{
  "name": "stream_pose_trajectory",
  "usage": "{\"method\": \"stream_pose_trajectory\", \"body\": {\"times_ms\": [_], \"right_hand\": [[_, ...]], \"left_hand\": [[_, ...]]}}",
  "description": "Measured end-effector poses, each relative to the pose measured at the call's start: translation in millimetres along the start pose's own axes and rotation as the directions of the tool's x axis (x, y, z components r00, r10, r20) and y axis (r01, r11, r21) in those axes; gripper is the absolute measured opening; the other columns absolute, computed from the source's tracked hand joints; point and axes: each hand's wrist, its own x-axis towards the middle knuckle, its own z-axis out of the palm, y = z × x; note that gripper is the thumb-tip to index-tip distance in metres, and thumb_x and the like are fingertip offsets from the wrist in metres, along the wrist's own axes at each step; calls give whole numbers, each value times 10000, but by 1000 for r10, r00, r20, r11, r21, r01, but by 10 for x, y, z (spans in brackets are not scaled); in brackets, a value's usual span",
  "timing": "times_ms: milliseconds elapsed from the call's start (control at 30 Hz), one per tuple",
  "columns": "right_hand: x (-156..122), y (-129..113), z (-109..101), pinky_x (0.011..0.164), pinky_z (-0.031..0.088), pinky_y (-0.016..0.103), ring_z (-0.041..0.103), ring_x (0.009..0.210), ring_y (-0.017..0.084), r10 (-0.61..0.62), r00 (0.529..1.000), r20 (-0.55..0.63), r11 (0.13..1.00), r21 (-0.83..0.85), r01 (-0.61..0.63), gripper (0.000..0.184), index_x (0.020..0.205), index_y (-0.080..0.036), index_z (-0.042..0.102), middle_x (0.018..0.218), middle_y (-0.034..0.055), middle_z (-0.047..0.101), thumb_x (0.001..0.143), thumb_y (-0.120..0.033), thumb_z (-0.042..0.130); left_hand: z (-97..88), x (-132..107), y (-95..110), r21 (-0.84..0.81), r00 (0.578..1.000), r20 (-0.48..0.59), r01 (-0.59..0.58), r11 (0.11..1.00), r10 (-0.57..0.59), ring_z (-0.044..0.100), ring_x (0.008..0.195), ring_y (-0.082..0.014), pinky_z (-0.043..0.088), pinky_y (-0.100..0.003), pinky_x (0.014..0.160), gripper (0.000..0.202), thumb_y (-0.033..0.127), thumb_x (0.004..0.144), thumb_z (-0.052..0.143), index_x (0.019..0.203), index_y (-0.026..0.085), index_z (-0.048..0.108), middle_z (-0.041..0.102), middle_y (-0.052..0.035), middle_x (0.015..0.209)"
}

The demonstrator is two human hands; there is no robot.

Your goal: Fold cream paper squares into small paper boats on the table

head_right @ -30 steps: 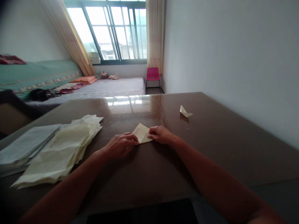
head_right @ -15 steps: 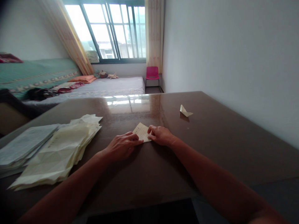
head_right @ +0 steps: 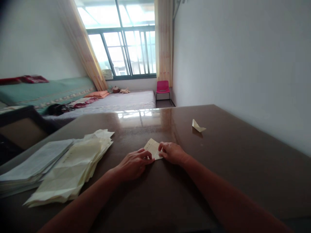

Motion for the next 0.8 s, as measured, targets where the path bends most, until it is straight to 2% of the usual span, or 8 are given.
{"method": "stream_pose_trajectory", "body": {"times_ms": [133, 300, 367, 433, 533, 600, 700, 800], "right_hand": [[8, 15, 26, 583, 306, 225, 555, 671, 127, -13, 1000, -13, 1000, 3, 13, 165, 968, -224, 600, 753, -11, 647, 819, -287, 565], [-16, -24, 14, 614, 342, 235, 563, 696, 133, 0, 1000, -6, 1000, -23, -1, 175, 982, -211, 610, 810, 10, 651, 823, -263, 558], [-43, -79, -15, 681, 370, 255, 574, 814, 158, -45, 997, -70, 995, -89, 39, 188, 993, -220, 632, 941, 37, 643, 818, -257, 574], [-74, -144, -50, 766, 376, 296, 546, 957, 200, -150, 982, -112, 973, -195, 126, 177, 978, -243, 662, 1036, 50, 623, 820, -248, 583], [-122, -226, -95, 815, 377, 326, 534, 974, 209, -309, 951, 8, 905, -303, 297, 193, 940, -238, 690, 995, 59, 639, 873, -211, 511], [-162, -259, -112, 814, 389, 321, 547, 942, 199, -357, 928, 101, 870, -326, 370, 233, 984, -227, 685, 992, 67, 646, 889, -183, 477], [-247, -308, -129, 800, 397, 339, 543, 998, 224, -348, 928, 134, 846, -382, 372, 285, 1121, -246, 636, 1072, 77, 635, 875, -181, 508], [-343, -390, -147, 770, 400, 363, 543, 1019, 256, -268, 955, 131, 831, -470, 298, 291, 1131, -206, 626, 1084, 110, 635, 865, -163, 516]], "left_hand": [[-4, -1, 12, -21, 1000, -15, -19, 1000, 19, 542, 1009, -192, 471, -309, 874, 374, 145, 839, 432, 1151, 275, 592, 584, 28, 1258], [3, 8, 16, -47, 1000, -3, -18, 999, 17, 552, 1004, -192, 479, -302, 865, 378, 138, 855, 425, 1163, 275, 597, 640, 31, 1193], [13, 12, 23, -39, 1000, -6, -1, 999, 1, 553, 1006, -196, 485, -307, 849, 364, 151, 867, 423, 1157, 279, 602, 645, 34, 1184], [24, 14, 30, -30, 1000, -13, 17, 999, -18, 550, 1019, -203, 488, -313, 841, 361, 163, 868, 431, 1162, 285, 602, 642, 38, 1190], [36, 11, 34, -21, 999, -14, 33, 999, -33, 546, 1033, -204, 491, -312, 834, 377, 162, 853, 456, 1177, 293, 598, 645, 32, 1182], [39, 9, 33, -16, 999, -14, 36, 999, -36, 549, 1030, -199, 495, -311, 825, 383, 166, 857, 456, 1188, 301, 594, 646, 29, 1179], [42, 11, 29, -18, 999, -20, 38, 999, -38, 552, 1025, -193, 498, -309, 818, 375, 181, 881, 433, 1195, 313, 590, 642, 34, 1187], [46, 15, 27, -22, 999, -19, 38, 999, -38, 551, 1024, -198, 497, -310, 820, 364, 192, 891, 425, 1192, 311, 593, 643, 41, 1189]]}}
